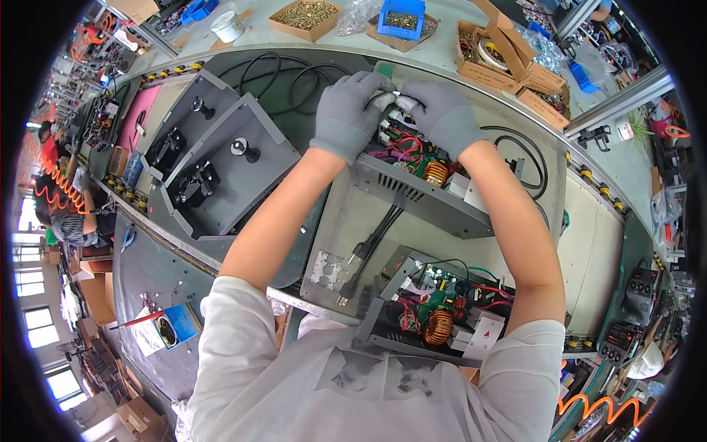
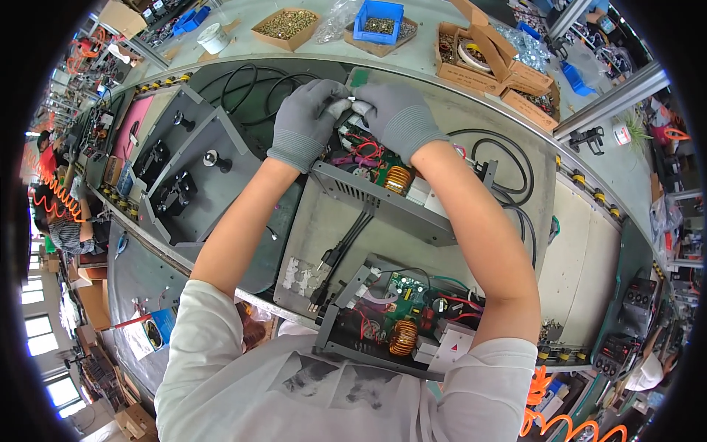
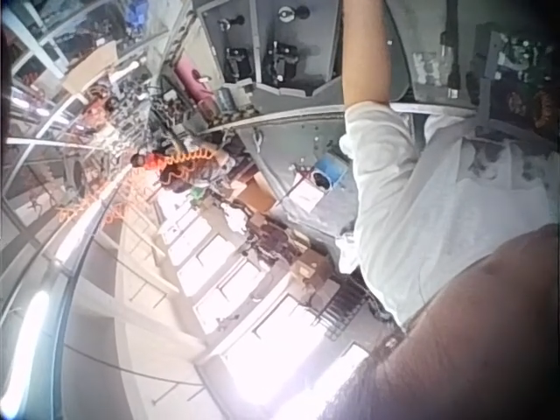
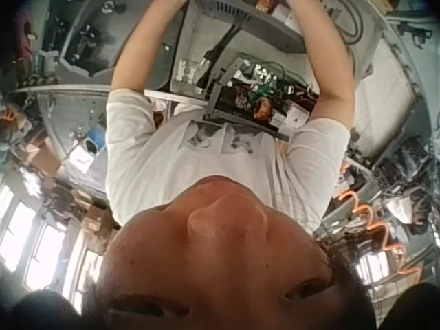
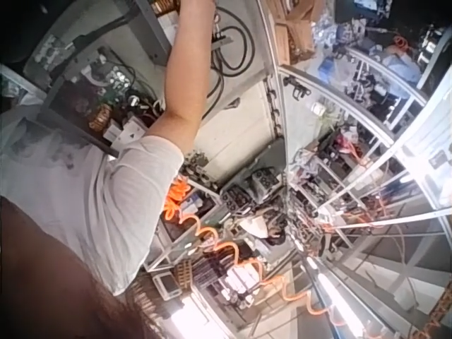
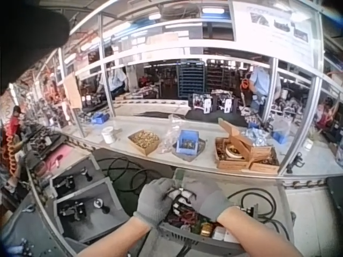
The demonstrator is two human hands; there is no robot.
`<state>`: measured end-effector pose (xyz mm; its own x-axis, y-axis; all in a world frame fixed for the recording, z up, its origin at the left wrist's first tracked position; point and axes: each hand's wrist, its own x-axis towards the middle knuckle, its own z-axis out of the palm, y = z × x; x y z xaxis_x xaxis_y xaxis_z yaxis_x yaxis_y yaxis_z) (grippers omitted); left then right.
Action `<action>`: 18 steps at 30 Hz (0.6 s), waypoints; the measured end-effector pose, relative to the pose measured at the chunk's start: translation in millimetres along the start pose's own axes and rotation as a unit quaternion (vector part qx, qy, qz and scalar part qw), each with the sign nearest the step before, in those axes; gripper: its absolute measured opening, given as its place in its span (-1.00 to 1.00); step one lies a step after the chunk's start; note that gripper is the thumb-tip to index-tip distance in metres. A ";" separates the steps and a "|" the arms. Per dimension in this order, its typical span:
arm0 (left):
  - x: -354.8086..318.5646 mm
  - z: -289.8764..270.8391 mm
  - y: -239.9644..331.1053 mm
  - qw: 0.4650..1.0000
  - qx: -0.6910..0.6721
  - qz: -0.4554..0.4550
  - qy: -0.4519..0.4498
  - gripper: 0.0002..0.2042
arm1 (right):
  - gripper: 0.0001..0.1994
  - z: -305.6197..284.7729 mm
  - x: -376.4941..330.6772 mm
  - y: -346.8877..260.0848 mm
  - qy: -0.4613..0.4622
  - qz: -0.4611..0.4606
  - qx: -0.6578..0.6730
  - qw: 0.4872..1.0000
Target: Assembling and wiring electrical components inside metal boxes on a factory assembly line.
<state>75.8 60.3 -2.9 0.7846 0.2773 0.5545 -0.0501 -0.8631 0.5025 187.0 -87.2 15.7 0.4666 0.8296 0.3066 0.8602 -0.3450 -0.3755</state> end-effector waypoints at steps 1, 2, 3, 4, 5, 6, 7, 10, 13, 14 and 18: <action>-0.3 -0.2 0.0 1.000 0.000 0.000 -0.002 -0.88 | -0.81 -5.2 -0.7 1.0 0.003 -0.031 0.033 0.999; -0.5 -0.2 -0.3 0.999 0.025 0.024 0.003 -0.88 | -0.81 -11.9 -0.4 1.7 0.003 -0.029 0.034 0.999; -0.4 0.2 0.5 0.998 0.050 0.048 0.007 -0.88 | -0.80 -21.4 0.3 1.3 -0.067 0.045 0.143 0.986; -0.3 -0.1 1.3 0.998 0.049 0.049 0.005 -0.88 | -0.79 -26.6 -0.6 3.5 -0.135 0.117 0.249 0.952; 0.0 -1.3 2.1 0.998 0.052 0.043 -0.011 -0.86 | -0.77 -16.1 0.9 20.3 -0.102 0.048 0.186 0.976; -0.4 -1.6 2.4 0.997 0.054 0.038 -0.027 -0.84 | -0.77 -15.6 -0.3 20.6 -0.102 0.050 0.186 0.976; -0.9 -0.4 1.2 0.997 0.053 0.038 -0.029 -0.84 | -0.80 -15.2 -1.1 20.3 -0.077 0.032 0.126 0.989; -0.2 1.8 0.9 0.999 -0.023 -0.033 -0.034 -0.76 | -0.81 -10.5 0.0 21.1 -0.053 0.047 -0.012 0.997; -0.1 2.8 2.3 0.997 -0.027 -0.063 -0.042 -0.69 | -0.81 -2.8 0.8 25.7 -0.053 0.082 -0.090 0.991; -0.5 3.4 -0.6 0.995 -0.046 -0.077 -0.046 -0.68 | -0.81 -0.6 0.0 26.4 -0.051 0.084 -0.092 0.991; -2.3 2.0 0.4 0.987 -0.082 -0.127 -0.062 -0.67 | -0.81 7.6 0.0 21.8 -0.072 0.101 -0.001 0.992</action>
<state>75.2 58.5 -5.3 0.8539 0.4130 0.3167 0.0665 -0.6902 0.7205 204.1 -91.4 0.8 0.5948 0.7980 0.0974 0.7529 -0.5105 -0.4153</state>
